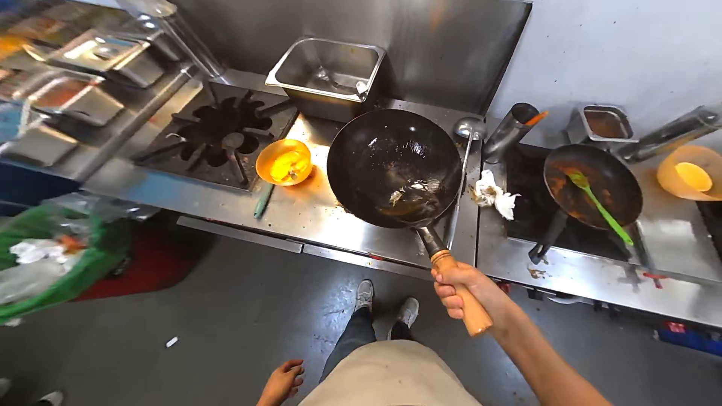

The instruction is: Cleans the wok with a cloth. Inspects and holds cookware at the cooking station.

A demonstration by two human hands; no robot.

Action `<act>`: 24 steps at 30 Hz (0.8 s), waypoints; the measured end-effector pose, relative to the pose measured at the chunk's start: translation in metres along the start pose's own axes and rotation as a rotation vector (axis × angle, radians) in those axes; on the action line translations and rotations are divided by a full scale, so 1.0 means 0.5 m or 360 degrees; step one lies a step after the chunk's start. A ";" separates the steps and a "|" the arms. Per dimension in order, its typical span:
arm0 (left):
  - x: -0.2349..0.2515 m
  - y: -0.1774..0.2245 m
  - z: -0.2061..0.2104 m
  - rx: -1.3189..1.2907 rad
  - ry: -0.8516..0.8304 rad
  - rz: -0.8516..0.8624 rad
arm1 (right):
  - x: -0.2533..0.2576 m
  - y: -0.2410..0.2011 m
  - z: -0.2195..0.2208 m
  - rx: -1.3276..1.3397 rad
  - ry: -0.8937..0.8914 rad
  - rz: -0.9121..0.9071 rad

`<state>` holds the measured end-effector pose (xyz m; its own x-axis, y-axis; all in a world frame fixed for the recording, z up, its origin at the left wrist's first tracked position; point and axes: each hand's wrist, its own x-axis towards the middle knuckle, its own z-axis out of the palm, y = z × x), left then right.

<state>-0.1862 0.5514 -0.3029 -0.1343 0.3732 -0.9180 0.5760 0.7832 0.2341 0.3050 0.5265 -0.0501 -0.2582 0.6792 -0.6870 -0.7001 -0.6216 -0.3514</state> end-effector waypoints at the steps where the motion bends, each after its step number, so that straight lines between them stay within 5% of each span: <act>1: -0.006 -0.004 -0.001 0.0005 -0.0016 -0.0004 | -0.008 -0.012 0.007 -0.0031 0.0039 0.0042; 8: 0.013 -0.053 -0.037 0.0153 -0.0120 -0.0019 | -0.028 -0.054 0.020 0.0015 0.0018 0.0148; 15: 0.108 -0.057 -0.065 0.0321 -0.0260 -0.0042 | 0.005 0.044 0.009 -0.0031 0.0052 -0.0053; 24: 0.098 -0.003 -0.116 -0.0078 -0.0142 0.0116 | -0.014 0.010 0.054 0.0174 0.0134 -0.0040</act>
<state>-0.2401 0.5975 -0.3298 -0.0203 0.3860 -0.9223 0.5410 0.7800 0.3145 0.2853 0.5292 -0.0302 -0.1863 0.6560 -0.7314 -0.7750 -0.5556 -0.3010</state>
